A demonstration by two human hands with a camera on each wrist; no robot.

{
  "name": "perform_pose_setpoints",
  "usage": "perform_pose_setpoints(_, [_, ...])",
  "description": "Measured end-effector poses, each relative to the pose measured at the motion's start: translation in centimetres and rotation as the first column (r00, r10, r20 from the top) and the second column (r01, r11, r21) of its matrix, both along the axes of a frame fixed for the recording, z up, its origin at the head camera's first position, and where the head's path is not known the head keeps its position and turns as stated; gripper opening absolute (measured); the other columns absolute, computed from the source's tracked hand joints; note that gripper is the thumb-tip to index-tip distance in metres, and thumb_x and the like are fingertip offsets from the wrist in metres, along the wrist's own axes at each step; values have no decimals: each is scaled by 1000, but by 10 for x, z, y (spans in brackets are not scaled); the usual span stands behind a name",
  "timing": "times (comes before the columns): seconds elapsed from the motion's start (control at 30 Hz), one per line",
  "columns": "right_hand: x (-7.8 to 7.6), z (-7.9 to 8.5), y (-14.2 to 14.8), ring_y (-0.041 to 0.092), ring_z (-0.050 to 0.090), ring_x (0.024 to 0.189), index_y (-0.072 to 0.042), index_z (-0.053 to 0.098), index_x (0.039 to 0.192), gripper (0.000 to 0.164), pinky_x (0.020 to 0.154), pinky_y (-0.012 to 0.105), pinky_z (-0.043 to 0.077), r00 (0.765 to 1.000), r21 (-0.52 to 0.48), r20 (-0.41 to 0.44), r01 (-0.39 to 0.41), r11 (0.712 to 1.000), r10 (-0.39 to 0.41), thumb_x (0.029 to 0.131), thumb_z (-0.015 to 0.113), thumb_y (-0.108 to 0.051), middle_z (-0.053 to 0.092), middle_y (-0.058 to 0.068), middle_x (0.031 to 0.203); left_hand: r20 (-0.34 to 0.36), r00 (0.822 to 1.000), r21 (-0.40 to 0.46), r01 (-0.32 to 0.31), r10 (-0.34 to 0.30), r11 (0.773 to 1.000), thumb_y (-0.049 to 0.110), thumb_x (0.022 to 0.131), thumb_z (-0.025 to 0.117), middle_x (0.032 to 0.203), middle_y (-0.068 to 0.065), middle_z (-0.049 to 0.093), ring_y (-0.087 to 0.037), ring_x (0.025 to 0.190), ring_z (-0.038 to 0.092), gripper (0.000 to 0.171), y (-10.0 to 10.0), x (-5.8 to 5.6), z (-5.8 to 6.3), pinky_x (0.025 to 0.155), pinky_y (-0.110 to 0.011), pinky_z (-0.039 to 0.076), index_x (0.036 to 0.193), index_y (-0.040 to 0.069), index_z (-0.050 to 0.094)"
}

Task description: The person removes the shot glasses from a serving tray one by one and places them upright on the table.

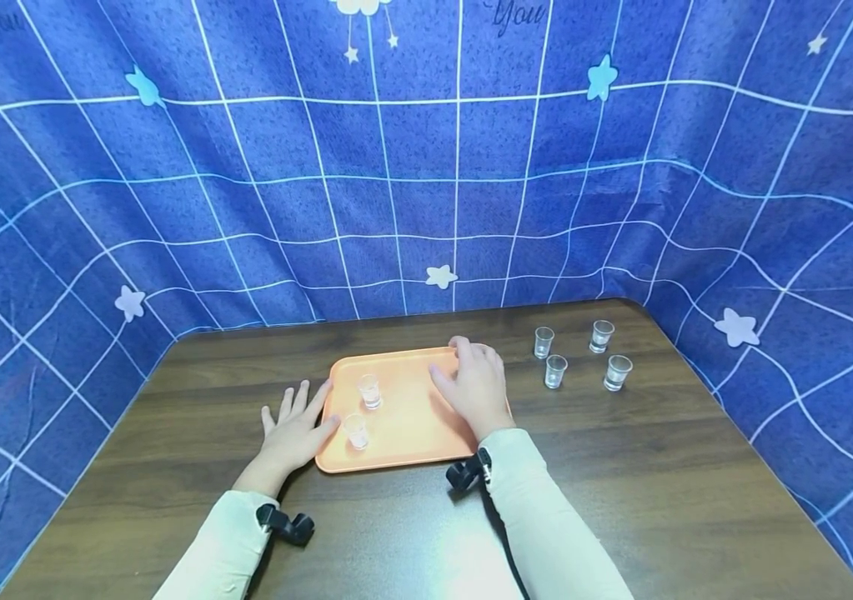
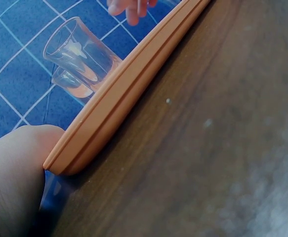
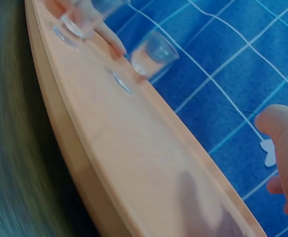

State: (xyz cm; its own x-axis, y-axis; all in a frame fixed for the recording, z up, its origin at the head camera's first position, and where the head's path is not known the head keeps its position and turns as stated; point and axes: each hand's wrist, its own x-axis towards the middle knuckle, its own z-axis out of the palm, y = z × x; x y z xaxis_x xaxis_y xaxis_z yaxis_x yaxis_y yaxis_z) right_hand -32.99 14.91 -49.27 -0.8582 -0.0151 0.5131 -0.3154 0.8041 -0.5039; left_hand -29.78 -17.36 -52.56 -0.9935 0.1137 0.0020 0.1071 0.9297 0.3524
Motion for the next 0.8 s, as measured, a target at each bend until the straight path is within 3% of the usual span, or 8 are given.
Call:
perform_pose_setpoints(0.2, [-1, -4, -21, 31, 59, 105, -14, 59, 125, 56, 91, 45, 45, 996, -26, 52, -75, 997, 76, 86, 71, -52, 70, 6, 108, 4, 1000, -5, 0, 0, 1000, 56, 101, 42, 168, -21, 7, -47, 153, -3, 72, 0, 0, 1, 109, -75, -13, 163, 30, 18])
perform_pose_setpoints(0.8, [6, -8, -63, 26, 59, 115, -20, 56, 136, 65, 100, 43, 43, 960, -42, 165, -224, 974, 227, 84, 72, -57, 73, -1, 113, 10, 1000, -20, -8, 8, 1000, 58, 101, 41, 168, -20, 6, -46, 153, -3, 72, 0, -2, -1, 109, -75, -13, 163, 32, 16])
